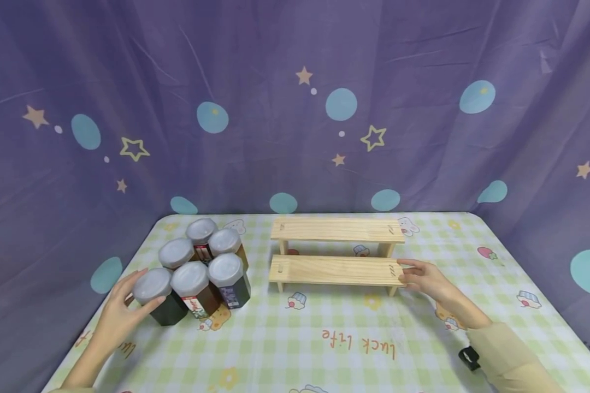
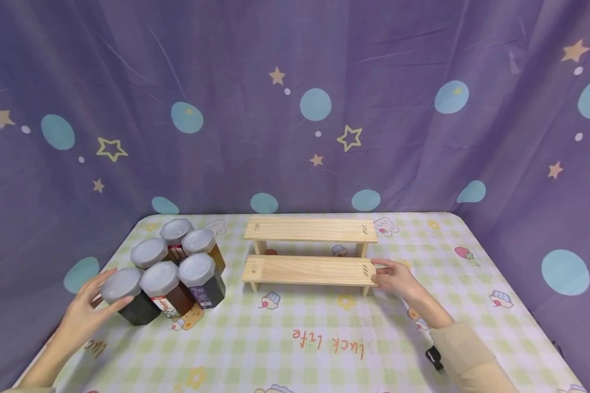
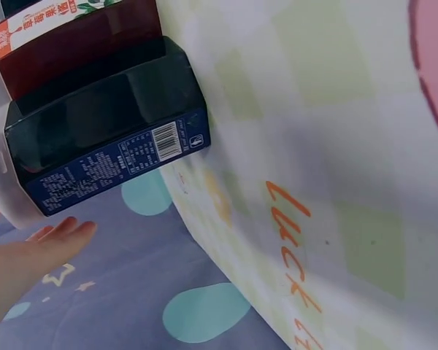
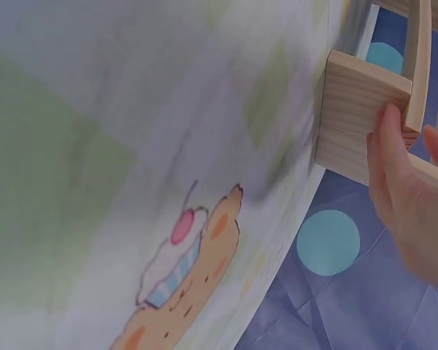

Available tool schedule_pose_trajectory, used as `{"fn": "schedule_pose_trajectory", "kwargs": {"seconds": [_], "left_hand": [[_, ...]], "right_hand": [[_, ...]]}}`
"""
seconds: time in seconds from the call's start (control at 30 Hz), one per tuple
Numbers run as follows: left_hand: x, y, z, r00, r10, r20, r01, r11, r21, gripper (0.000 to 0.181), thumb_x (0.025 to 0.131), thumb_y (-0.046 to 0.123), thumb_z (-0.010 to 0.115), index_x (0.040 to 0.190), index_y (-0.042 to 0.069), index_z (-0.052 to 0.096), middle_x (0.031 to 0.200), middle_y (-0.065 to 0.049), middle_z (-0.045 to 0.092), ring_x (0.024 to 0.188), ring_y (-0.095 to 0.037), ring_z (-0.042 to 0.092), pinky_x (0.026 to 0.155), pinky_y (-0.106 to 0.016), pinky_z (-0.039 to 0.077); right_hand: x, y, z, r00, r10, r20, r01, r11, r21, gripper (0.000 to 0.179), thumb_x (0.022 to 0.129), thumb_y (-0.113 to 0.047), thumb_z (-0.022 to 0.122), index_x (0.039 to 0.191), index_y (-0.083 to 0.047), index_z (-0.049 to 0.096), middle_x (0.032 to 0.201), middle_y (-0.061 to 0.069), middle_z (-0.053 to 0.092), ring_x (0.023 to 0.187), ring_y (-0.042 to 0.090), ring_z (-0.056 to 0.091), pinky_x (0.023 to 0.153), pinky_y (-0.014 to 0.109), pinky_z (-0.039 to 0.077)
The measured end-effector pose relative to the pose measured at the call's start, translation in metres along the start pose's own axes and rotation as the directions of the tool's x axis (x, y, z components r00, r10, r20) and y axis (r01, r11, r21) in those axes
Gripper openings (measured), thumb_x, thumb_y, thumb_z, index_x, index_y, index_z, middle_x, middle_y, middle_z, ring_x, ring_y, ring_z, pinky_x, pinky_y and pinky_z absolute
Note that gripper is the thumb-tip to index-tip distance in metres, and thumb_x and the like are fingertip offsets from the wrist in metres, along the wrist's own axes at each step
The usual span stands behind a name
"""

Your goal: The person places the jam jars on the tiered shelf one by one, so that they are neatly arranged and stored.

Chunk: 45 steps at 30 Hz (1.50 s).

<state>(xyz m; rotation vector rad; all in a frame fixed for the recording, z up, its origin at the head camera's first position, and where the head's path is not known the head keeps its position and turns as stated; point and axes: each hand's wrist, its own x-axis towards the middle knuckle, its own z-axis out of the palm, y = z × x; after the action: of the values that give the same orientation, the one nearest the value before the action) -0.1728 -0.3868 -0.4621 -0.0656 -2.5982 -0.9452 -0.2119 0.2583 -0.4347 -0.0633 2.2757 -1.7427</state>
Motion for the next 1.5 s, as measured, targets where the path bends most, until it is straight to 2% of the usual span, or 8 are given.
{"fn": "schedule_pose_trajectory", "kwargs": {"seconds": [0.2,0.4,0.63,0.77,0.9,1.1,1.4,1.5], "left_hand": [[0.0,-0.006,0.002,1.0,0.009,0.007,-0.009,0.999,-0.042,0.073,0.074,0.031,0.071,0.136,0.029,0.033,0.136,-0.007,0.03,0.117,-0.016,0.034,0.084,-0.014,0.038],[0.0,-0.011,0.006,0.998,-0.06,0.036,0.062,0.998,-0.032,0.074,0.074,0.037,0.069,0.136,0.036,0.029,0.135,-0.001,0.031,0.113,-0.019,0.04,0.075,-0.002,0.032],[0.0,-0.009,0.008,0.99,-0.124,0.069,0.128,0.99,-0.058,0.077,0.072,0.042,0.069,0.136,0.04,0.027,0.137,-0.002,0.031,0.112,-0.031,0.042,0.083,-0.04,0.043],[0.0,-0.007,0.01,0.985,-0.151,0.078,0.156,0.985,-0.067,0.079,0.069,0.043,0.071,0.135,0.041,0.027,0.137,-0.004,0.032,0.111,-0.03,0.043,0.077,-0.028,0.046],[0.0,-0.009,0.011,0.983,-0.173,0.06,0.176,0.983,-0.051,0.079,0.067,0.044,0.073,0.134,0.04,0.031,0.134,-0.005,0.035,0.104,-0.012,0.045,0.067,-0.012,0.044],[-0.001,-0.011,0.011,0.985,-0.172,-0.001,0.172,0.984,-0.053,0.077,0.064,0.042,0.076,0.131,0.038,0.038,0.128,-0.007,0.04,0.09,0.012,0.039,0.062,-0.014,0.047],[0.001,-0.03,0.015,0.985,-0.141,-0.095,0.141,0.99,-0.011,0.077,0.059,0.038,0.08,0.127,0.037,0.045,0.121,-0.004,0.046,0.089,0.006,0.046,0.057,-0.013,0.046],[-0.002,-0.023,0.007,0.986,-0.149,-0.076,0.148,0.989,-0.021,0.076,0.06,0.036,0.08,0.128,0.034,0.045,0.124,-0.007,0.044,0.092,0.003,0.049,0.057,-0.017,0.048]], "right_hand": [[0.002,0.002,0.002,0.999,0.014,-0.042,-0.014,1.0,0.003,0.054,0.085,-0.001,0.054,0.132,0.009,0.029,0.124,0.037,0.036,0.095,0.018,0.056,0.079,0.03,0.048],[0.003,0.001,0.003,0.997,0.036,-0.074,-0.035,0.999,0.012,0.053,0.085,-0.002,0.055,0.132,0.008,0.031,0.124,0.037,0.037,0.092,0.013,0.057,0.079,0.027,0.048],[0.002,0.001,0.004,0.995,0.052,-0.087,-0.047,0.997,0.055,0.055,0.085,-0.003,0.055,0.133,0.007,0.03,0.124,0.036,0.038,0.086,0.009,0.059,0.078,0.028,0.049],[-0.001,0.0,0.004,0.996,0.046,-0.081,-0.039,0.996,0.086,0.056,0.086,-0.003,0.055,0.134,0.008,0.028,0.117,0.029,0.048,0.084,0.008,0.059,0.078,0.03,0.049],[-0.003,-0.001,0.005,0.995,0.051,-0.083,-0.04,0.991,0.131,0.057,0.086,-0.003,0.055,0.134,0.009,0.026,0.102,0.013,0.06,0.08,0.01,0.061,0.079,0.032,0.049],[-0.003,0.0,0.004,0.996,0.057,-0.076,-0.043,0.984,0.172,0.057,0.087,-0.003,0.053,0.135,0.008,0.025,0.101,0.011,0.061,0.082,0.013,0.062,0.081,0.035,0.047],[-0.001,0.003,0.004,0.993,0.087,-0.075,-0.069,0.974,0.216,0.056,0.088,-0.003,0.051,0.136,0.006,0.024,0.102,0.01,0.062,0.082,0.013,0.062,0.082,0.036,0.047],[0.0,0.004,0.004,0.993,0.094,-0.077,-0.074,0.969,0.234,0.056,0.088,-0.002,0.051,0.136,0.006,0.024,0.098,0.007,0.062,0.08,0.013,0.062,0.08,0.036,0.048]]}}
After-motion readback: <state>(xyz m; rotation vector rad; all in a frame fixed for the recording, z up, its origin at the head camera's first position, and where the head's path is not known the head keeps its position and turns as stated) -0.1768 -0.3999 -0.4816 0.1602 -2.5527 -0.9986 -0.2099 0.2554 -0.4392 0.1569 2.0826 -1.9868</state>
